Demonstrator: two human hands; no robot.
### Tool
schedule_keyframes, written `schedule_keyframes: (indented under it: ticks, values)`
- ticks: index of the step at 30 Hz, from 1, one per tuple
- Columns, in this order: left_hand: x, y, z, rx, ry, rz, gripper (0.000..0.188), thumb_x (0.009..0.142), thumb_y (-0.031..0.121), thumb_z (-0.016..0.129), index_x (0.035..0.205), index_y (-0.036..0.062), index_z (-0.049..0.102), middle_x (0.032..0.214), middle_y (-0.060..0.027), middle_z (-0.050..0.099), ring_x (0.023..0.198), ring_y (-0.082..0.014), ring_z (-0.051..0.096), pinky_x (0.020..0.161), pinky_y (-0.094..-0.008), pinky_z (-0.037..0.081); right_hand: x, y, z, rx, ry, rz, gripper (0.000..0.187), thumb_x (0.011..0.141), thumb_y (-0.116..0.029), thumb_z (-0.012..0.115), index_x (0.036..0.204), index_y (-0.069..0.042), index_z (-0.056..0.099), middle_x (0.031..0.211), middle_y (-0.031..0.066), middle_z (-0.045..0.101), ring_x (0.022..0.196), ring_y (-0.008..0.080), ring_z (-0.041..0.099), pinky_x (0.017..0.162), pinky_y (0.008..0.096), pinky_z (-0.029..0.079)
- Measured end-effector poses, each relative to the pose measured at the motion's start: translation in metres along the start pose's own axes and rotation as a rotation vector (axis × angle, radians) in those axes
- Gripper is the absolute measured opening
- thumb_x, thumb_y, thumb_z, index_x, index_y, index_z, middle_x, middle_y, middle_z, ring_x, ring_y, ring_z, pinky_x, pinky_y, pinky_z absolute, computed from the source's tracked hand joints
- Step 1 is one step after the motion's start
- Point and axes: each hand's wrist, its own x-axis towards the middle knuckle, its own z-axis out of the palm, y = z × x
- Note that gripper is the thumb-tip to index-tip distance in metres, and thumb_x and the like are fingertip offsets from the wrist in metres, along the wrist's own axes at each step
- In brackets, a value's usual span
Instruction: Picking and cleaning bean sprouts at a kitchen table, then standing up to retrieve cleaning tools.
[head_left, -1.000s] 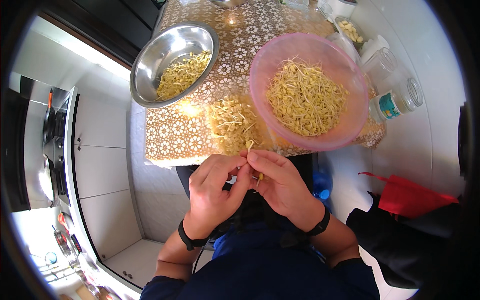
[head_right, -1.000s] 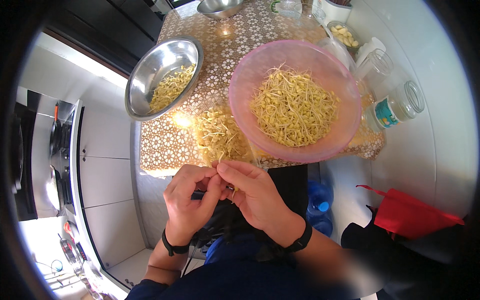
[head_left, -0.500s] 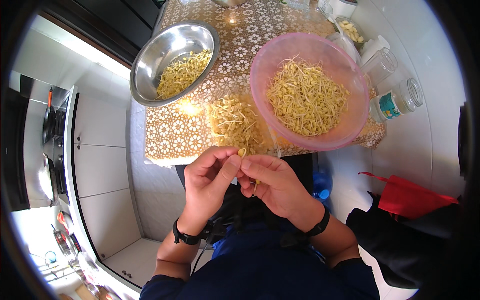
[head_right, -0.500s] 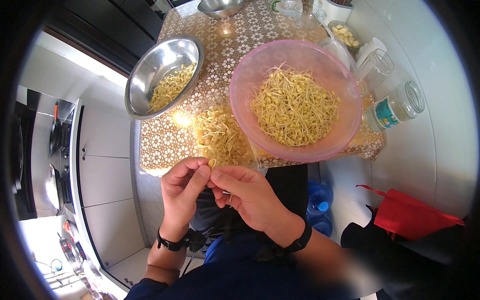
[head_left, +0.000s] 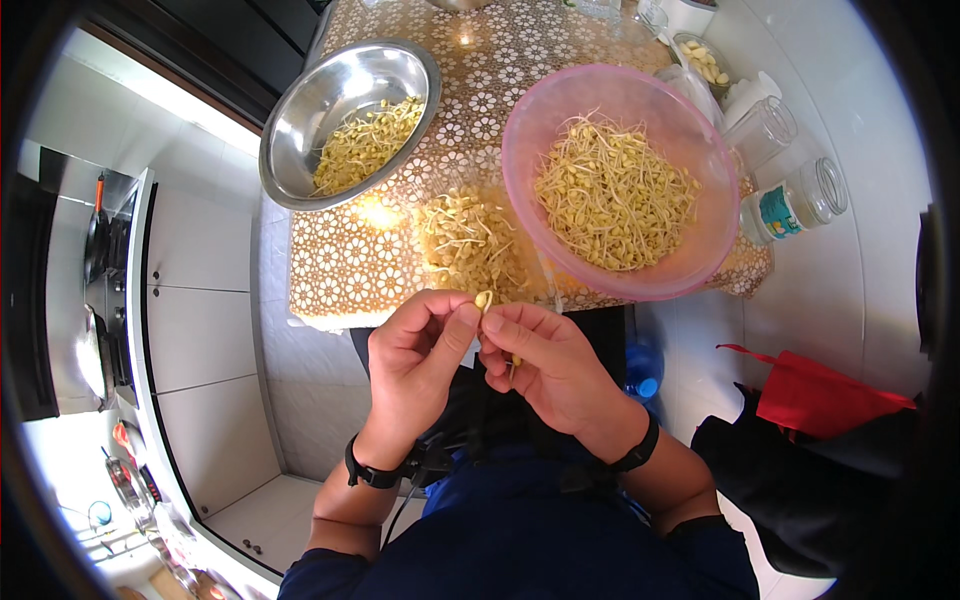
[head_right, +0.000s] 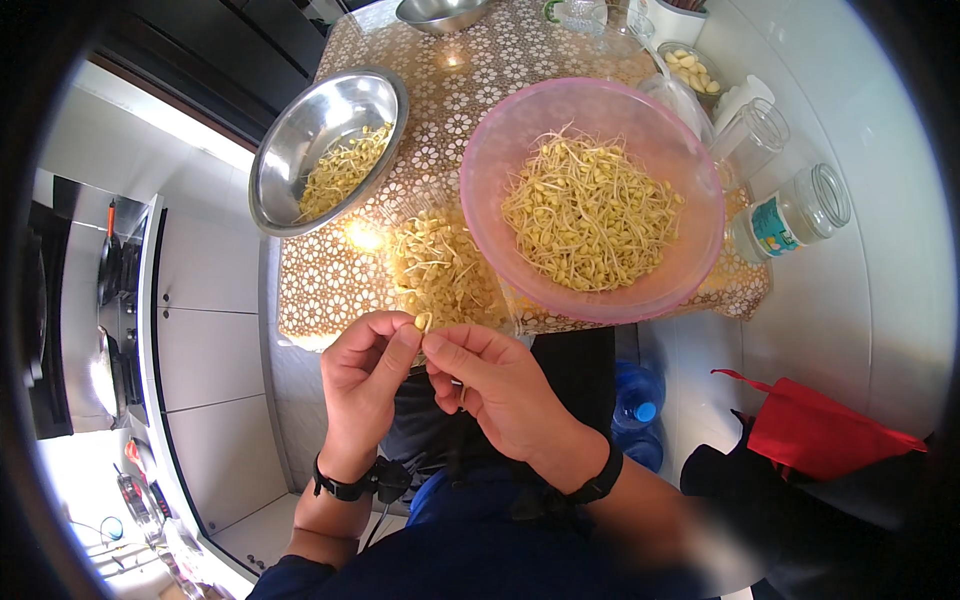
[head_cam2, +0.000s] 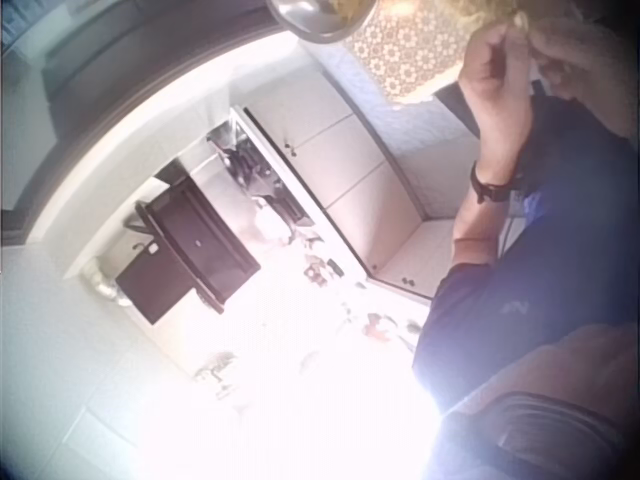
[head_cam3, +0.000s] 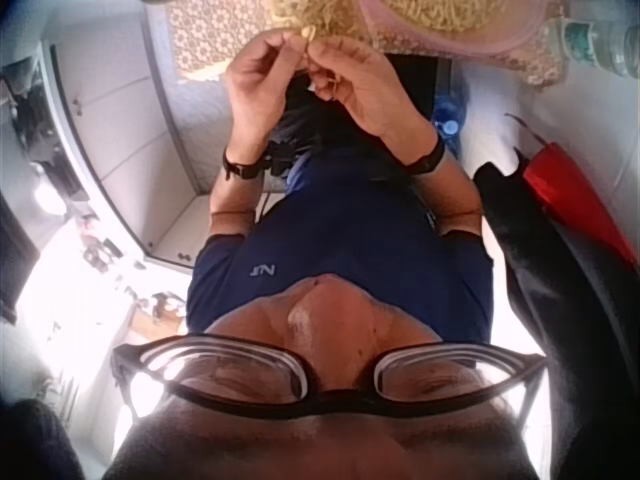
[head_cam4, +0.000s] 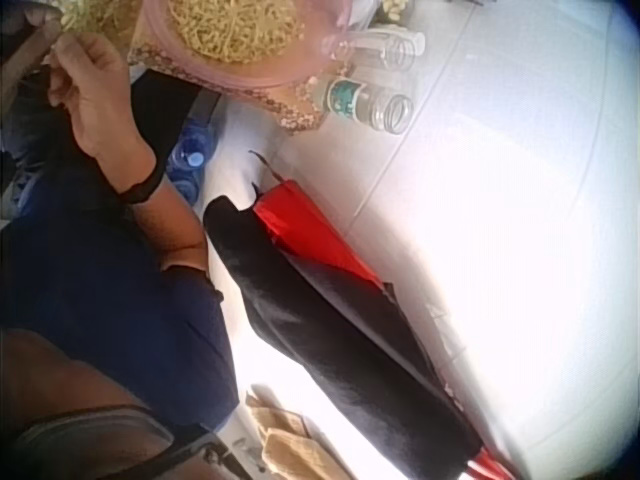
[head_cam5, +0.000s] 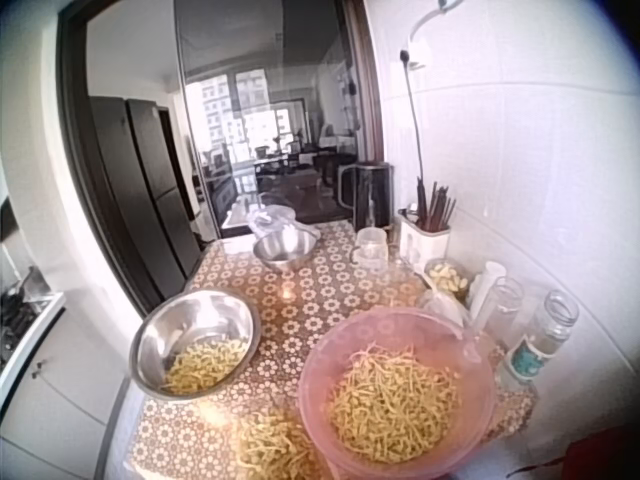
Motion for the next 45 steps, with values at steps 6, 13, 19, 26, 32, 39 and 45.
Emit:
schedule_keyframes:
  ticks: [6,13,19,26,32,39,45]
  values:
    - [0.001,-0.002,-0.002,0.051,0.024,0.004,0.012,0.096,0.001,0.061,0.107,-0.0037,0.062,0.091,-0.0022,0.066,0.081,-0.0057,0.06,0.072,-0.0208,0.05,0.0,-0.001,-0.002,-0.001,-0.018,-0.005,0.015,0.097,-0.022,0.063,0.101,-0.007,0.064,0.084,-0.0002,0.06,0.071,0.0095,0.055,0.061,0.0252,0.046]
    - [0.012,-0.008,-0.009,0.589,0.16,0.22,0.009,0.092,0.002,0.066,0.101,-0.0001,0.064,0.083,-0.0021,0.062,0.067,-0.0065,0.053,0.059,-0.0235,0.045,0.0,-0.002,-0.003,0.028,0.006,0.002,0.018,0.097,-0.022,0.063,0.103,-0.005,0.064,0.08,-0.002,0.058,0.068,0.0069,0.053,0.058,0.0225,0.042]
    - [0.021,-0.008,-0.009,0.784,0.184,0.365,0.009,0.087,0.002,0.069,0.095,0.0013,0.066,0.08,-0.0047,0.062,0.064,-0.0104,0.051,0.057,-0.0239,0.042,0.001,-0.002,-0.005,0.056,0.0,0.012,0.019,0.097,-0.021,0.061,0.105,-0.004,0.064,0.078,-0.0027,0.055,0.066,0.0068,0.051,0.056,0.0224,0.04]
    - [0.02,-0.006,-0.009,0.808,0.136,0.369,0.009,0.083,0.001,0.073,0.088,0.0016,0.066,0.083,-0.0077,0.062,0.061,-0.0147,0.052,0.055,-0.0276,0.044,0.001,-0.003,-0.008,0.091,-0.021,0.01,0.02,0.098,-0.022,0.06,0.106,-0.004,0.063,0.076,-0.0036,0.053,0.063,0.0062,0.048,0.054,0.0219,0.038]
    - [0.018,-0.006,-0.006,0.796,0.157,0.348,0.01,0.082,0.0,0.072,0.088,0.0013,0.065,0.081,-0.0048,0.062,0.063,-0.0112,0.051,0.058,-0.0248,0.042,-0.003,-0.02,-0.008,0.154,0.02,-0.041,0.022,0.099,-0.026,0.057,0.109,-0.006,0.06,0.074,-0.0041,0.047,0.063,0.0068,0.044,0.055,0.0224,0.037]
    - [0.016,-0.009,-0.007,0.817,0.129,0.385,0.012,0.082,-0.004,0.07,0.092,0.0007,0.066,0.084,-0.0079,0.064,0.058,-0.0129,0.054,0.054,-0.026,0.045,-0.005,-0.039,-0.017,0.329,-0.034,-0.144,0.022,0.1,-0.026,0.056,0.111,-0.008,0.059,0.073,-0.0044,0.044,0.062,0.0074,0.042,0.057,0.023,0.036]
    - [0.016,-0.006,-0.005,0.816,0.111,0.391,0.012,0.082,-0.004,0.07,0.092,0.0004,0.066,0.085,-0.0081,0.064,0.058,-0.013,0.054,0.054,-0.026,0.045,-0.005,-0.041,-0.019,0.401,-0.074,-0.158,0.021,0.101,-0.027,0.054,0.111,-0.009,0.059,0.073,-0.0046,0.045,0.062,0.0076,0.041,0.057,0.0239,0.036]
